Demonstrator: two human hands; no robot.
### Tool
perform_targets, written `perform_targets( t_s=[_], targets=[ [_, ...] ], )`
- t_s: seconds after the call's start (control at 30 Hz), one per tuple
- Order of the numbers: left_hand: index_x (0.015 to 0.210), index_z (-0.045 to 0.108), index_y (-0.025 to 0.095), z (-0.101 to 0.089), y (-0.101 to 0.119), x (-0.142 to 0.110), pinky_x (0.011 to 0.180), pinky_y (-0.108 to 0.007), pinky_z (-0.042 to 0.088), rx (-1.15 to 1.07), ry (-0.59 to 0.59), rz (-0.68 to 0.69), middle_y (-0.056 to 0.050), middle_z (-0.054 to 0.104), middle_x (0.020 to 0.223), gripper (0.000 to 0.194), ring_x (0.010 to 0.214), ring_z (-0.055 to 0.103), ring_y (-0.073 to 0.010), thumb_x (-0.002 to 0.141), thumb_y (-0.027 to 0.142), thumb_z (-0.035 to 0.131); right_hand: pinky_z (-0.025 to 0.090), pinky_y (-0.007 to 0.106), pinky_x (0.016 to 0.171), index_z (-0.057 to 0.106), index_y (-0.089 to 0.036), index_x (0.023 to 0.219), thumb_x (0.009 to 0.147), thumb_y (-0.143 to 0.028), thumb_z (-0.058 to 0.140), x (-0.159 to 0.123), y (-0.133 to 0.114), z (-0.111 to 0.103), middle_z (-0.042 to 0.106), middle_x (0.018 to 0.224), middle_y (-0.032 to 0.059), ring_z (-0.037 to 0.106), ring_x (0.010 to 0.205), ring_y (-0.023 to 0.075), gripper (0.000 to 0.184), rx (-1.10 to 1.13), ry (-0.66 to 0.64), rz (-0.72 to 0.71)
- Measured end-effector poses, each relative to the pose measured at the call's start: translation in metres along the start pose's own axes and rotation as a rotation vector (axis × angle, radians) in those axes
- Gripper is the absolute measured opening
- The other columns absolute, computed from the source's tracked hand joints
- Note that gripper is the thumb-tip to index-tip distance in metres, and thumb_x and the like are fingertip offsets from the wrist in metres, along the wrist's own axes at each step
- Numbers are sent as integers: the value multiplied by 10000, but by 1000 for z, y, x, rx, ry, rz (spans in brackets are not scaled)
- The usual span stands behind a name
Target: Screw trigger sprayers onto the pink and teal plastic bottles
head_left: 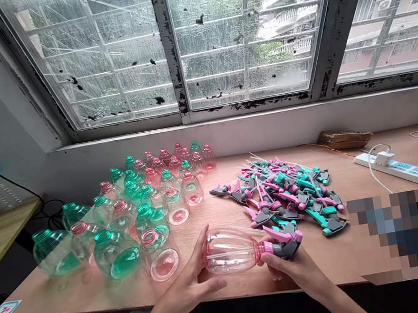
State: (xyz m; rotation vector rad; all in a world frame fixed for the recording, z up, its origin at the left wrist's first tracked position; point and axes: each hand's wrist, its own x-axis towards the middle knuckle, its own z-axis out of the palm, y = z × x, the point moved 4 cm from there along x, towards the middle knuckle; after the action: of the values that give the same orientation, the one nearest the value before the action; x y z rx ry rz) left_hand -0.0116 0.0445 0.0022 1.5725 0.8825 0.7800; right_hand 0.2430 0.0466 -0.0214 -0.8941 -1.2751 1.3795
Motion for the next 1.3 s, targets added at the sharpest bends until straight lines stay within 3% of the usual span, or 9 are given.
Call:
perform_targets(
  t_s=[0.1,0.23,0.3,0.4,0.57,0.7,0.97,1.17,1.3],
  targets=[
    [1656,29,326,0,-2,1,1285,-469,231,-76,-18,-31,-61,156,1755,1036,1602,158,-327,920,421,753,459,286,509,744,-174,795,842,-562,799,1,4,-3,594,553,-9,528,511,149,395,-42,-39,-3],
    [1659,82,304,1,-3,2,1255,-491,298,-139,-46,-37,-113,430,1645,1016,1536,344,-336,917,385,772,449,284,507,749,-179,818,850,-551,797,2,7,-5,584,553,-16,524,509,147,376,-62,-46,-12],
    [1655,110,324,1,-1,1,1244,-496,316,-145,-34,-19,-112,461,1622,1015,1518,375,-331,905,350,793,450,286,510,750,-177,815,850,-549,799,1,7,-5,582,551,-17,522,507,145,377,-51,-35,-14],
    [1643,111,391,3,1,0,1233,-500,337,-154,-21,-2,-85,366,1680,1020,1535,347,-329,900,293,803,450,284,507,744,-168,773,841,-560,802,0,5,-3,584,553,-11,527,507,143,402,-22,-6,-11],
    [1632,86,437,3,2,0,1278,-481,268,-115,-1,43,-20,174,1754,1010,1585,230,-322,918,287,783,438,267,488,743,-178,957,813,-546,838,0,3,-3,600,542,-22,525,495,139,406,-1,39,-7],
    [1643,64,386,1,0,0,1292,-480,244,-97,3,15,-19,79,1765,1021,1603,144,-334,915,368,779,447,263,493,732,-167,801,830,-554,819,0,4,-3,591,547,-13,528,504,133,397,-11,20,-9],
    [1657,34,253,1,-1,-2,1296,-498,237,-88,-16,-60,-66,12,1751,1058,1600,-46,-348,912,447,761,455,263,480,718,-184,986,823,-537,832,2,5,-6,619,540,-29,541,479,141,406,23,66,-38],
    [1642,62,372,2,4,-1,1296,-469,239,-58,-1,10,-12,69,1760,1011,1610,77,-316,923,332,772,455,264,494,692,-190,992,844,-511,827,2,4,-6,639,544,-32,554,472,137,379,42,66,-47],
    [1642,30,366,2,4,-1,1300,-464,218,-33,10,22,-28,70,1761,1042,1610,127,-294,917,344,779,453,263,485,689,-190,1020,839,-513,830,2,7,-6,650,571,-28,543,467,131,397,53,57,-38]
  ],
)
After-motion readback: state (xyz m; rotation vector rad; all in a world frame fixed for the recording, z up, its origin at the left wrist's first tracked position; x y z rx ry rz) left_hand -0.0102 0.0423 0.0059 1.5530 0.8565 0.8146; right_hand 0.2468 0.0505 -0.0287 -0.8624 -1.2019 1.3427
